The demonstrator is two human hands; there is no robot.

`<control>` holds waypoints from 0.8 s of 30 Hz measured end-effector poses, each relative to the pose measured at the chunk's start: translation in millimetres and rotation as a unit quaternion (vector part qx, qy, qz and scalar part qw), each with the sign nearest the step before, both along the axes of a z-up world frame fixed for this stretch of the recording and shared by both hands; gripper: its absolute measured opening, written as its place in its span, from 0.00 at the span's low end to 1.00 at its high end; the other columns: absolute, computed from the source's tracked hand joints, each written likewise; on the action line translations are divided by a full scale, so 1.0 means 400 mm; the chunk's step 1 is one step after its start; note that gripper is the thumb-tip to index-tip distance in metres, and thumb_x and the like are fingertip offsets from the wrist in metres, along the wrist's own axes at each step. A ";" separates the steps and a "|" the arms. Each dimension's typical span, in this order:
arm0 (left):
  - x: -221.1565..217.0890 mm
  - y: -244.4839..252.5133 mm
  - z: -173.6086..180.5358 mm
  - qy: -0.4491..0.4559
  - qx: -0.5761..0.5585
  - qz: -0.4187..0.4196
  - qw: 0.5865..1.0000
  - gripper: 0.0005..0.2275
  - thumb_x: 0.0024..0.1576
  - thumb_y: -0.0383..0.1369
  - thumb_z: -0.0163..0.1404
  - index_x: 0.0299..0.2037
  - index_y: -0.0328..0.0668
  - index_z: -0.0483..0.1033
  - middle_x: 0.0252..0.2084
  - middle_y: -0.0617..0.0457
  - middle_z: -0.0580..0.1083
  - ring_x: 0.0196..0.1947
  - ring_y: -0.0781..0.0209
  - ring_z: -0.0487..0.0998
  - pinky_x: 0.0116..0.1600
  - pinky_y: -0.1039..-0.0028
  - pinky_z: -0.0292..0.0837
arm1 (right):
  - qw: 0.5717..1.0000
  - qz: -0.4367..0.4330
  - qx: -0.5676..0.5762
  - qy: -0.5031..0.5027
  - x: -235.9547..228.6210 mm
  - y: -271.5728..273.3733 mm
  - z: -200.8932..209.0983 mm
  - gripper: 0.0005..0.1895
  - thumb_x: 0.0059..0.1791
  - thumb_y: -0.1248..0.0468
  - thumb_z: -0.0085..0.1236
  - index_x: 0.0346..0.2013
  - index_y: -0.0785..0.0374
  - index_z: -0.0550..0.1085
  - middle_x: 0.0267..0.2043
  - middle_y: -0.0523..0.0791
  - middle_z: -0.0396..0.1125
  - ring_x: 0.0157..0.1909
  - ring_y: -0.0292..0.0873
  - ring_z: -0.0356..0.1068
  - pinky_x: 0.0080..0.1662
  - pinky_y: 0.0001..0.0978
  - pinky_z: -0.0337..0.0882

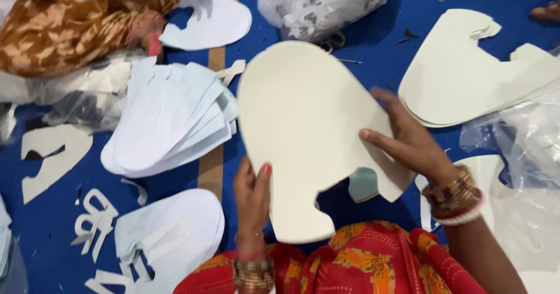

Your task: The person organizes and stacks foam and fabric shoe upper components during manufacturing.

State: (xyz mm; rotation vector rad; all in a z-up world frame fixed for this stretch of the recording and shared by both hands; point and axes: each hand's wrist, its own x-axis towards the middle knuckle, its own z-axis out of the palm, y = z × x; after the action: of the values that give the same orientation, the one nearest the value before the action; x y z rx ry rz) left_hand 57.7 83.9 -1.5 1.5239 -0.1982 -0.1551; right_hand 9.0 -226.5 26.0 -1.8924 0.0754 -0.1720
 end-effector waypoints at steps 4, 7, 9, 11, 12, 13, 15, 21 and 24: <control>0.059 0.042 -0.259 0.063 0.137 0.030 0.988 0.27 0.63 0.38 0.49 0.69 0.32 0.58 0.53 0.41 0.77 0.49 0.55 0.78 0.53 0.68 0.74 | 0.980 -0.058 -0.006 0.193 0.058 0.020 -0.296 0.28 0.47 0.50 0.62 0.56 0.64 0.73 0.49 0.55 0.76 0.49 0.54 0.77 0.50 0.46 0.76; 0.019 0.037 -0.318 0.034 0.340 0.043 0.939 0.35 0.61 0.42 0.54 0.73 0.34 0.50 0.61 0.33 0.70 0.58 0.42 0.71 0.60 0.60 0.66 | 0.976 -0.094 -0.088 0.176 0.065 0.036 -0.367 0.27 0.48 0.52 0.64 0.54 0.66 0.73 0.50 0.56 0.74 0.50 0.55 0.75 0.50 0.45 0.74; -0.036 0.000 -0.265 -0.003 0.374 0.006 0.928 0.50 0.48 0.48 0.62 0.72 0.25 0.43 0.70 0.25 0.57 0.69 0.35 0.62 0.69 0.59 0.61 | 0.962 -0.114 -0.158 0.193 0.059 0.046 -0.361 0.30 0.48 0.51 0.64 0.58 0.67 0.71 0.51 0.60 0.73 0.50 0.59 0.75 0.50 0.46 0.74; -0.083 -0.025 -0.259 -0.039 0.393 0.014 0.919 0.51 0.47 0.47 0.63 0.72 0.22 0.43 0.70 0.24 0.56 0.70 0.33 0.59 0.70 0.58 0.57 | 0.951 -0.109 -0.162 0.239 0.038 0.057 -0.296 0.30 0.49 0.51 0.62 0.61 0.65 0.71 0.51 0.60 0.73 0.50 0.59 0.75 0.51 0.48 0.74; -0.099 -0.030 -0.253 -0.083 0.411 0.017 0.908 0.52 0.45 0.46 0.64 0.71 0.19 0.43 0.71 0.22 0.55 0.71 0.31 0.55 0.71 0.57 0.53 | 0.939 -0.113 -0.166 0.280 0.037 0.068 -0.261 0.31 0.50 0.50 0.59 0.63 0.63 0.70 0.51 0.61 0.73 0.50 0.60 0.76 0.51 0.50 0.74; -0.108 -0.026 -0.253 -0.074 0.417 0.038 0.905 0.52 0.45 0.46 0.64 0.71 0.19 0.43 0.71 0.22 0.55 0.71 0.31 0.55 0.71 0.57 0.53 | 0.942 -0.090 -0.167 0.276 0.024 0.049 -0.311 0.31 0.50 0.50 0.59 0.63 0.63 0.70 0.51 0.61 0.73 0.50 0.60 0.76 0.51 0.50 0.74; -0.122 -0.010 -0.251 -0.086 0.401 0.044 0.911 0.52 0.51 0.47 0.65 0.73 0.22 0.40 0.71 0.19 0.53 0.72 0.27 0.53 0.73 0.54 0.52 | 0.923 -0.110 -0.366 0.049 0.008 0.015 -0.412 0.30 0.49 0.52 0.67 0.59 0.68 0.74 0.53 0.64 0.69 0.54 0.65 0.69 0.53 0.55 0.69; -0.095 0.219 -0.162 -0.058 0.516 0.170 0.837 0.22 0.53 0.35 0.61 0.54 0.32 0.75 0.52 0.36 0.73 0.53 0.38 0.70 0.58 0.56 0.67 | 0.842 -0.156 -0.510 -0.083 0.003 0.079 -0.338 0.22 0.51 0.58 0.72 0.55 0.64 0.75 0.52 0.58 0.67 0.54 0.56 0.67 0.54 0.46 0.69; -0.092 0.334 -0.154 -0.045 0.535 0.197 0.821 0.17 0.48 0.31 0.64 0.45 0.32 0.78 0.44 0.39 0.74 0.45 0.41 0.72 0.51 0.57 0.68 | 0.939 -0.053 -0.320 -0.118 0.031 0.179 -0.279 0.13 0.56 0.63 0.65 0.53 0.63 0.74 0.51 0.52 0.65 0.52 0.53 0.65 0.52 0.41 0.68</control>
State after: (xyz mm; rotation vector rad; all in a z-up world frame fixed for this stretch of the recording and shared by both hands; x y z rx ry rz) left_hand 20.9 217.4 -63.2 2.6661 0.1850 0.1825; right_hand 21.6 -154.8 -85.6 -2.5011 -0.0505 -0.5504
